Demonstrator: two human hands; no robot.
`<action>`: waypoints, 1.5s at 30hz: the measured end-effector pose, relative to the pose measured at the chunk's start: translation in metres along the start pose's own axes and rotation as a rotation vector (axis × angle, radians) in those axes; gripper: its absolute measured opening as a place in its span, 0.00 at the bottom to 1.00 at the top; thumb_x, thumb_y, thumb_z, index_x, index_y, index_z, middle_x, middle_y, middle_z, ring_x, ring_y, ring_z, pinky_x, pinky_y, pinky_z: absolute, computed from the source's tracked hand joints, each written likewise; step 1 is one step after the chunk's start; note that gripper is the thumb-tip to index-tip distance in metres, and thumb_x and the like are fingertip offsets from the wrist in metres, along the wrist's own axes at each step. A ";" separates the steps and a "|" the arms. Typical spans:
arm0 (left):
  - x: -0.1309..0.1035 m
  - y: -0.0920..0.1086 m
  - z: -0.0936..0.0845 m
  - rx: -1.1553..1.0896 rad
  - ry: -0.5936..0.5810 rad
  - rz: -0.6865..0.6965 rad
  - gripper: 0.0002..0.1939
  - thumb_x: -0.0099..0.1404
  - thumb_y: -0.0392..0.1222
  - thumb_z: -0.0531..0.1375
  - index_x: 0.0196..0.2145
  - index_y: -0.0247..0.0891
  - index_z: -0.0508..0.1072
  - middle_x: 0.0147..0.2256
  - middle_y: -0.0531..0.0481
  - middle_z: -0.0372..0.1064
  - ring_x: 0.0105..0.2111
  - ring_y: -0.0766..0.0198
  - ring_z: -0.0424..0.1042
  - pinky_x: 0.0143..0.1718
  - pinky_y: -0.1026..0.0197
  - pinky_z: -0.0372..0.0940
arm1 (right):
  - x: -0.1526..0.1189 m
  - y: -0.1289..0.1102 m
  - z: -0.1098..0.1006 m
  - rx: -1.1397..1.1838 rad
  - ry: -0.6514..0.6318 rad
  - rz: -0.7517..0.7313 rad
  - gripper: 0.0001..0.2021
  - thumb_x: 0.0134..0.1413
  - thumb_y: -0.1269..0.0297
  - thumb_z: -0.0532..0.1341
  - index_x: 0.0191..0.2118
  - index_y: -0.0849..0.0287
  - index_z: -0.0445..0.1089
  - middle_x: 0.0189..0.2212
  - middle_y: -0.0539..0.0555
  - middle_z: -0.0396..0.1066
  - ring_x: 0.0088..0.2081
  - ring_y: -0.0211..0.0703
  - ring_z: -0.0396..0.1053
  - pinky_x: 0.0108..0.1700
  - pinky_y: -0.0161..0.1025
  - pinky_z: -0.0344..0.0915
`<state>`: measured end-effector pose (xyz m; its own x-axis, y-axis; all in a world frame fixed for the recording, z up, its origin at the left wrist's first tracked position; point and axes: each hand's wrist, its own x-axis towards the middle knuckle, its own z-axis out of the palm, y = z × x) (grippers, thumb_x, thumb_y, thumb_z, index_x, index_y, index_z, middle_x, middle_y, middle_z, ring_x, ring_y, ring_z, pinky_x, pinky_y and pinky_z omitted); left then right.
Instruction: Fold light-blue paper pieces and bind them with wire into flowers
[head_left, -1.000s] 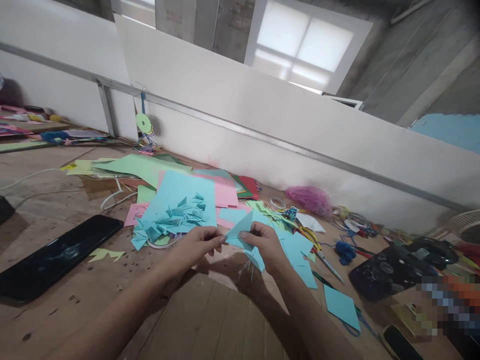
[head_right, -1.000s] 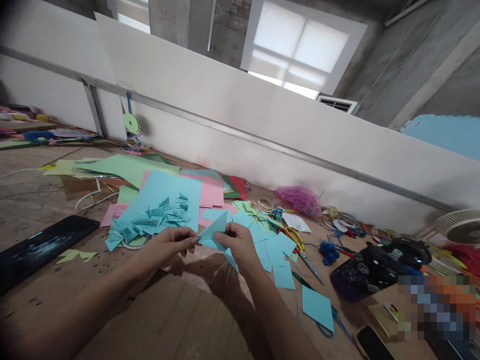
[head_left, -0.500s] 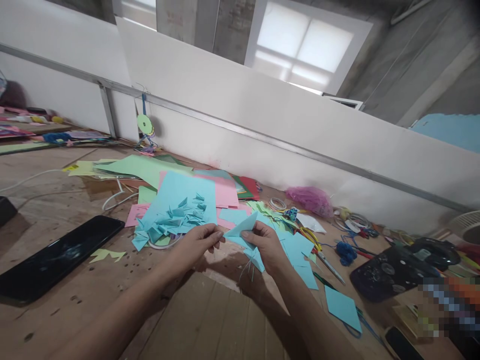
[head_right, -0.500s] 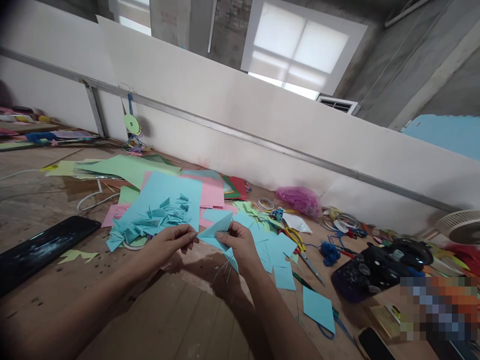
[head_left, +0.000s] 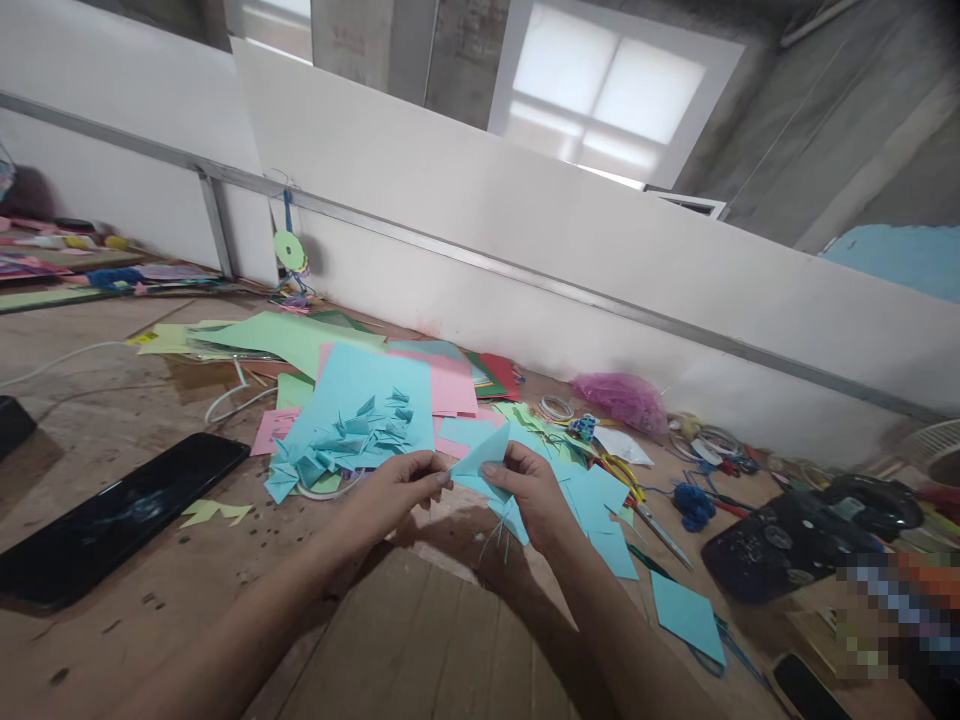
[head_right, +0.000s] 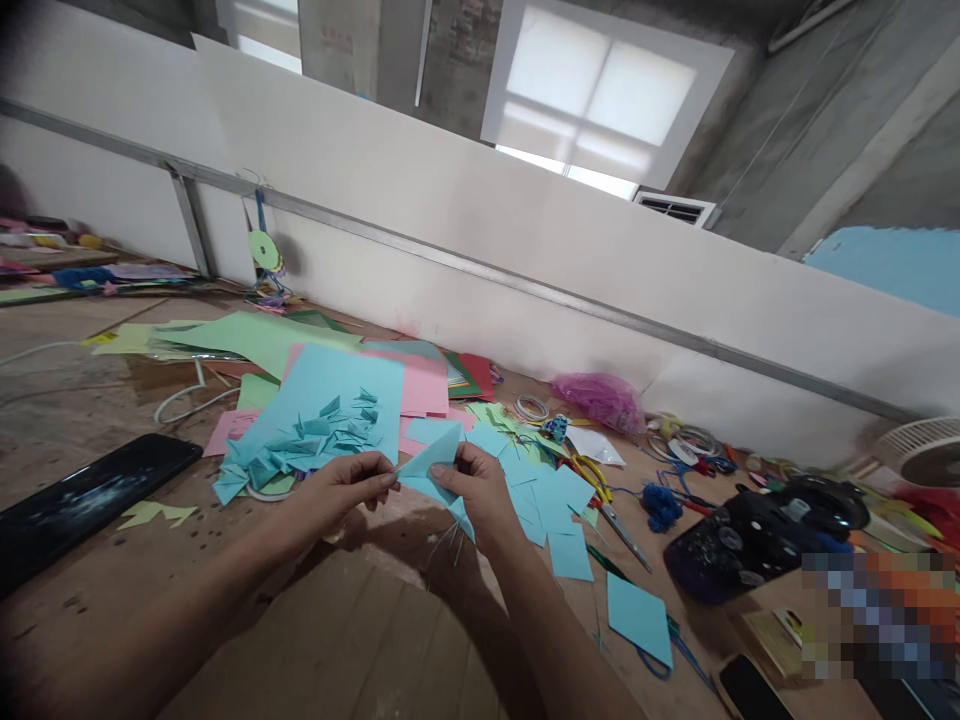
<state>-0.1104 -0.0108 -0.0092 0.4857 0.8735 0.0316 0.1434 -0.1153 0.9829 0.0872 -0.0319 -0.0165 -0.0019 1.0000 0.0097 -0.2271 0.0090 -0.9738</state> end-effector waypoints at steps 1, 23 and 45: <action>-0.001 0.002 0.000 -0.001 -0.005 -0.003 0.14 0.62 0.52 0.56 0.29 0.39 0.71 0.28 0.54 0.66 0.30 0.62 0.64 0.34 0.62 0.58 | 0.000 0.000 0.000 0.007 0.000 0.003 0.12 0.39 0.64 0.71 0.33 0.58 0.74 0.27 0.50 0.74 0.28 0.40 0.66 0.32 0.37 0.59; 0.001 -0.002 0.000 -0.004 -0.013 -0.001 0.13 0.61 0.51 0.56 0.31 0.39 0.72 0.28 0.53 0.68 0.30 0.62 0.65 0.34 0.62 0.60 | 0.001 0.001 0.000 -0.007 0.019 0.001 0.13 0.37 0.62 0.72 0.33 0.57 0.75 0.28 0.50 0.75 0.29 0.42 0.68 0.32 0.38 0.61; -0.003 0.003 0.003 0.130 0.005 0.010 0.10 0.62 0.47 0.54 0.26 0.40 0.67 0.26 0.55 0.64 0.30 0.62 0.64 0.32 0.63 0.57 | 0.002 0.006 0.000 0.052 0.005 -0.039 0.05 0.39 0.71 0.68 0.27 0.56 0.75 0.27 0.48 0.71 0.31 0.40 0.65 0.37 0.37 0.61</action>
<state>-0.1091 -0.0146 -0.0071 0.4838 0.8741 0.0423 0.2491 -0.1839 0.9509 0.0862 -0.0298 -0.0225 0.0127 0.9989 0.0458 -0.2775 0.0475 -0.9595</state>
